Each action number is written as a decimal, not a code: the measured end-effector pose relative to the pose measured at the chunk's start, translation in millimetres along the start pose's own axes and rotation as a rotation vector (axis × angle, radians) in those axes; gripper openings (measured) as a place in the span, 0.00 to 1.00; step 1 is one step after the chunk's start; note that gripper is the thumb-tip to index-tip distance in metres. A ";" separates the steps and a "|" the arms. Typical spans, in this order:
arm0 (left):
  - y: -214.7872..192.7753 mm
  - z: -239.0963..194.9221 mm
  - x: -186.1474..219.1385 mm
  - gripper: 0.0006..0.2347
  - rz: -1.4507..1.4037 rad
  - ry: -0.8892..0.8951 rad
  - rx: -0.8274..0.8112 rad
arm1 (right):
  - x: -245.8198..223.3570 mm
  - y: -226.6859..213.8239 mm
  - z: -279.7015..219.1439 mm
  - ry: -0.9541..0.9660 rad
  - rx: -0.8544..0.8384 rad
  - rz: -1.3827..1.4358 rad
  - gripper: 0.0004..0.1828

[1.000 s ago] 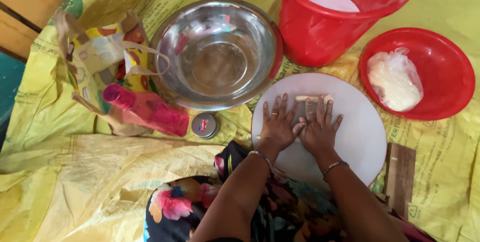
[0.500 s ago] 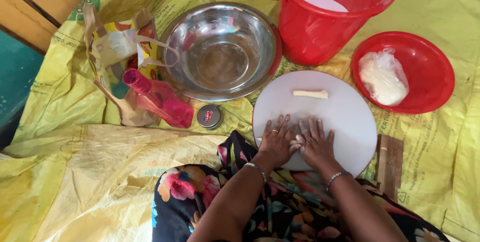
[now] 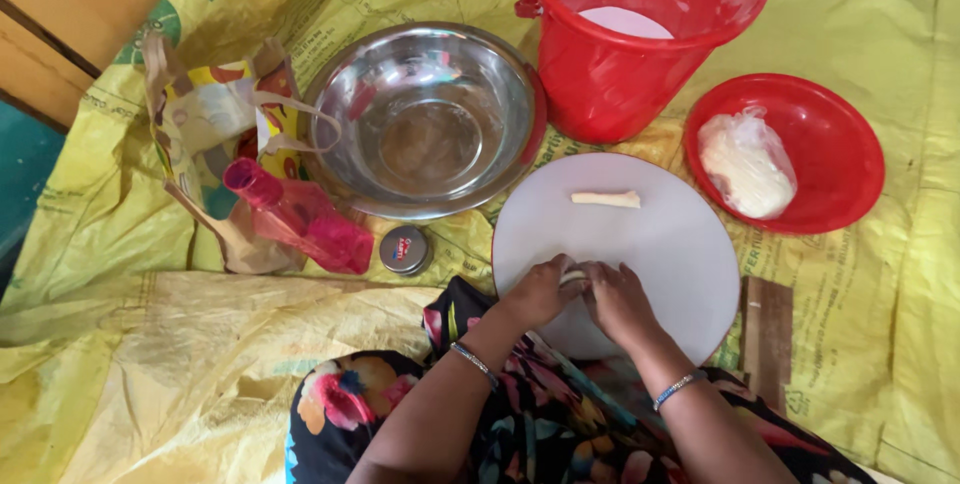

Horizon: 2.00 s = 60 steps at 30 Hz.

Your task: The person kneads a small piece of dough, rolls it into a ball, and then rolls it into a thin cylindrical shape on a white board. The person repeats this process with additional pieces of dough, placing the finished rolls on the board.

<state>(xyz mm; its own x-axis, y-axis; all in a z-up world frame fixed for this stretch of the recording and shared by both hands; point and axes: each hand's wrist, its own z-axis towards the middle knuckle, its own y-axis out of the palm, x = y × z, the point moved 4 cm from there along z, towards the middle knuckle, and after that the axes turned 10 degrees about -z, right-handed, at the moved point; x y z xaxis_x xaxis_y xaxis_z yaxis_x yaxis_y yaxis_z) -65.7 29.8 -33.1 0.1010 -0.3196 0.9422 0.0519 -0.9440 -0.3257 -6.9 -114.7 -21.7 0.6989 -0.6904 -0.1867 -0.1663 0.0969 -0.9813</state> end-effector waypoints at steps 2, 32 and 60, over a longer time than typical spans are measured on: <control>-10.3 2.7 13.9 0.13 0.056 0.086 0.071 | -2.5 -10.8 8.8 -0.019 0.044 -0.006 0.13; 7.8 153.2 5.8 0.31 0.646 -0.014 -0.086 | 32.2 -12.1 22.8 0.016 0.117 -0.088 0.24; 110.7 -119.5 -34.9 0.18 0.808 -0.199 -0.955 | -32.1 56.8 -0.6 0.131 -0.174 -0.111 0.46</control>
<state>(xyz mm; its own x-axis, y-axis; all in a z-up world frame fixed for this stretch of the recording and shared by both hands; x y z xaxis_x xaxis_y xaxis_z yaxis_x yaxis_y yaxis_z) -182.2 -73.2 -92.6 -0.0801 -0.8911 0.4467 -0.8211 -0.1951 -0.5364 -39.3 -87.5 -71.4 0.6255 -0.7779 -0.0596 -0.2189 -0.1017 -0.9704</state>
